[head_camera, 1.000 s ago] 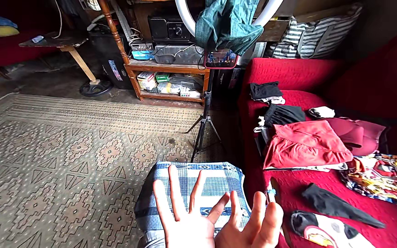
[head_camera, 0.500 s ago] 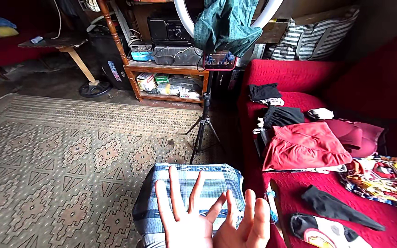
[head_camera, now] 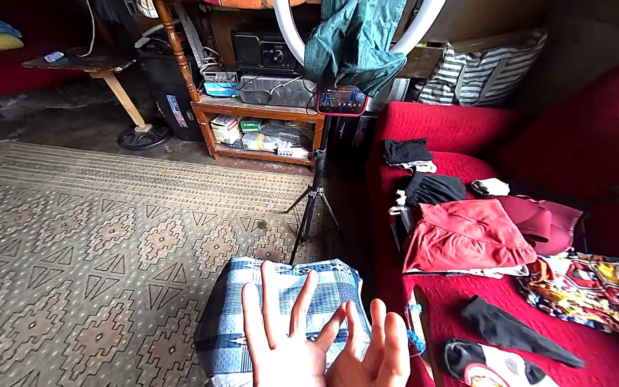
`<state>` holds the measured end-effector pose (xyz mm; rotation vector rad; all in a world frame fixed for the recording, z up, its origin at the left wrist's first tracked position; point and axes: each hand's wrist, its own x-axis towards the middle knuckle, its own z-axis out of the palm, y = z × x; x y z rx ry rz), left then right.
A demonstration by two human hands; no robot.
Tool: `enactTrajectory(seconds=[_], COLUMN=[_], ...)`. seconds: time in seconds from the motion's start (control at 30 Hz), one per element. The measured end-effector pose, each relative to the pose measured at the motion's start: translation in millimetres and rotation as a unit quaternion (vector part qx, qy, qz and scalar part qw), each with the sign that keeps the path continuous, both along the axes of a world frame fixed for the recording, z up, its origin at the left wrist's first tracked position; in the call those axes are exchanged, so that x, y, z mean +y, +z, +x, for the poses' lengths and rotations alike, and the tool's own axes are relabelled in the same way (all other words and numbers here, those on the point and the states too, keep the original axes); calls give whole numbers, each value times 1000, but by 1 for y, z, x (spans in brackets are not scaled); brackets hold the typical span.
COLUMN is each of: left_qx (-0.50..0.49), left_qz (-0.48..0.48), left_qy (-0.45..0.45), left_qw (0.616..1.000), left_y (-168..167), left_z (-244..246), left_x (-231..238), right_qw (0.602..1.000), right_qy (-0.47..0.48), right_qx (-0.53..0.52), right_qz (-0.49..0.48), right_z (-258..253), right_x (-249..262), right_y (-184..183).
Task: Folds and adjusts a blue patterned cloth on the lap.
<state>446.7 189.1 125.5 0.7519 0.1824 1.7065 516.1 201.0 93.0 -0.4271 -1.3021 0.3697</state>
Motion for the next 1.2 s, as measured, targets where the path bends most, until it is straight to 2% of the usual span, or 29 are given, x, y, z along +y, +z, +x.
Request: enactTrajectory(seconds=[0.23,0.37,0.5,0.87,1.0,1.2], left_qx=[13,12,20,8,19,-8], left_qz=[16,26,6,7,-4,1], left_qy=[18,19,20,13,25,9], left_qw=[1000,999,1000,1000,999,1000], left_y=[-4,-12,-13,-19,-18,-22], left_z=[10,18,24,19,17,16], left_x=[3,7,8,15,15,16], right_qw=[999,994,998,999,998,999], right_qy=[14,-23,12,-33,-22,-12], right_qx=[-44,-105,-68,-25,-51,-9], right_qz=[-29,-25,-4,-19,-39,-28], right_z=[17,28,29,16,14,10], right_x=[-2,2,6,12,9,12], right_y=[-10,-3,-5,-9,-10,-12])
